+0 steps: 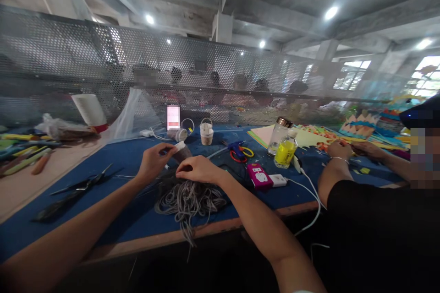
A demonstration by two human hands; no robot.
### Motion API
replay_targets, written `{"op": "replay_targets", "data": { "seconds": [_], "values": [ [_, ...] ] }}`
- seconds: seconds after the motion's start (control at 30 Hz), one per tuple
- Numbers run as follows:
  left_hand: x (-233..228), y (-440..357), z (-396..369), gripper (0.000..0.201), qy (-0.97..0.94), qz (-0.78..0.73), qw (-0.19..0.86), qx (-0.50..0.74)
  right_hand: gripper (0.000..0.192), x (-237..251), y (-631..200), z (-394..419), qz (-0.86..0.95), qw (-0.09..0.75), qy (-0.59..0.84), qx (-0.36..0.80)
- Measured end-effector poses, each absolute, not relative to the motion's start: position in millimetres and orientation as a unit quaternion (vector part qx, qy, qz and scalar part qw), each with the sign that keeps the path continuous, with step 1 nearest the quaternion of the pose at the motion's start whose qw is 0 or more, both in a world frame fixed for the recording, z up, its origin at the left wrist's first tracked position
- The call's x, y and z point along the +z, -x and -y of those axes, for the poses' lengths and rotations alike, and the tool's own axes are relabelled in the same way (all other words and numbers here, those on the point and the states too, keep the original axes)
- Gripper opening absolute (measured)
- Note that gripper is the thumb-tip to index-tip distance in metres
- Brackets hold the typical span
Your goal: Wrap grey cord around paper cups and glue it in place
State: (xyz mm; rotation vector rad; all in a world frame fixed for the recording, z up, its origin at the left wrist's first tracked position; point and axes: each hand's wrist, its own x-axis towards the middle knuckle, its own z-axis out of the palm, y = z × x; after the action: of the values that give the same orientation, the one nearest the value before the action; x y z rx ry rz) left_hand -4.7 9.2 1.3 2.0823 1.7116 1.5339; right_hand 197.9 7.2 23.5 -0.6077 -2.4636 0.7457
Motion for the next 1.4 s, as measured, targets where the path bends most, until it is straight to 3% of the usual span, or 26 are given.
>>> {"op": "replay_targets", "data": {
  "seconds": [0.33,0.47,0.67,0.9,1.03,1.17,1.4],
  "values": [
    [-2,5,-23,0.023,-0.675,-0.540,-0.007,0.502,0.024,18,-191,-3,0.939,0.239,0.189,0.159],
    [0,2,-19,0.025,-0.694,-0.525,-0.017,0.492,0.030,13,-187,-2,0.947,0.208,0.193,0.152],
    [5,-1,-9,0.028,-0.709,-0.512,-0.026,0.484,0.016,7,-185,-4,0.952,0.187,0.185,0.159],
    [20,-5,6,0.026,-0.686,-0.506,-0.036,0.521,0.027,7,-184,-2,0.942,0.165,0.236,0.172],
    [23,-8,11,0.027,-0.690,-0.492,0.022,0.530,0.014,6,-185,-9,0.936,0.191,0.226,0.193],
    [21,-11,10,0.026,-0.696,-0.491,0.107,0.513,0.015,14,-194,-16,0.899,0.263,0.274,0.219],
    [27,-11,9,0.027,-0.709,-0.482,0.232,0.460,0.017,15,-205,-21,0.924,0.125,0.194,0.304]
  ]
}}
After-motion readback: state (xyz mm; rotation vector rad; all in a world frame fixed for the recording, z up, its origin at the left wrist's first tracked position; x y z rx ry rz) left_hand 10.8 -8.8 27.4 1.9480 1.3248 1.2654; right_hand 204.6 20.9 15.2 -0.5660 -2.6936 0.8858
